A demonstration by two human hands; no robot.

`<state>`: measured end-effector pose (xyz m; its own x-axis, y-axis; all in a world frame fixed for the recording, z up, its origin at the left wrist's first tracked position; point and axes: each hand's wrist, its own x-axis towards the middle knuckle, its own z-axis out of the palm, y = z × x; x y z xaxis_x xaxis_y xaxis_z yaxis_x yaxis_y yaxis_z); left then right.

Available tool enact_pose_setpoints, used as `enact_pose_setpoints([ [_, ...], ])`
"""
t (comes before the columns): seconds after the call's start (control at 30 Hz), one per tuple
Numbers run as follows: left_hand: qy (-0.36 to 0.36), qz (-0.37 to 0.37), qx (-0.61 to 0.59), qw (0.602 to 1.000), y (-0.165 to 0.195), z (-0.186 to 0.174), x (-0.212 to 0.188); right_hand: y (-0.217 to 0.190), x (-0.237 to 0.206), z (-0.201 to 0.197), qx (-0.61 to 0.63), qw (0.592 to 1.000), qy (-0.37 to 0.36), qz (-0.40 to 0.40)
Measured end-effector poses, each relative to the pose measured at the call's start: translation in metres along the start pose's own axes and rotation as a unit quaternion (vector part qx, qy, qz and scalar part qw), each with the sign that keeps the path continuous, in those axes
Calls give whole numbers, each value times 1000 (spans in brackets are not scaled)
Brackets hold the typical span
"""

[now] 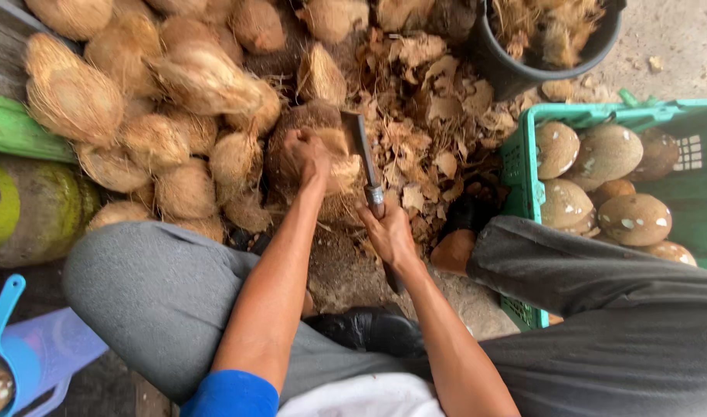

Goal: The person sits on the ground and uses a cleaver to chop the outer husk off coconuts, rotating each coconut against a wooden block to trim the remaining fibers. Trimmed coconuts are placed into a green plastic crate beside them.

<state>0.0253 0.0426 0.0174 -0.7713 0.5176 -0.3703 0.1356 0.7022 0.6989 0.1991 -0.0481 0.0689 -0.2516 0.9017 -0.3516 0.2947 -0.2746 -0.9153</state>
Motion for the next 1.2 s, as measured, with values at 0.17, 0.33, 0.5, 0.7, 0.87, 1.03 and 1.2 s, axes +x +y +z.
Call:
enact_pose_setpoints([
  [0.17,4,-41,-32,999,2,-1,2,-4,-2,-6,77,988,56,-122],
  [0.33,19,-17,-60,998,-5,2,-1,-4,-2,2,-41,997,47,34],
  [0.5,39,-25,-42,998,-4,4,-4,0,-1,0,29,996,68,-50],
  [0.7,28,-51,-46,997,1,4,-7,0,-1,1,0,998,62,-11],
  [0.87,37,-33,-26,998,0,5,-8,7,-1,4,-18,994,84,-66],
  [1.03,28,-14,-28,999,2,1,-8,10,4,9,-18,998,52,23],
  [1.2,16,-90,-67,994,10,-5,-11,3,-1,6,-46,996,76,-22],
])
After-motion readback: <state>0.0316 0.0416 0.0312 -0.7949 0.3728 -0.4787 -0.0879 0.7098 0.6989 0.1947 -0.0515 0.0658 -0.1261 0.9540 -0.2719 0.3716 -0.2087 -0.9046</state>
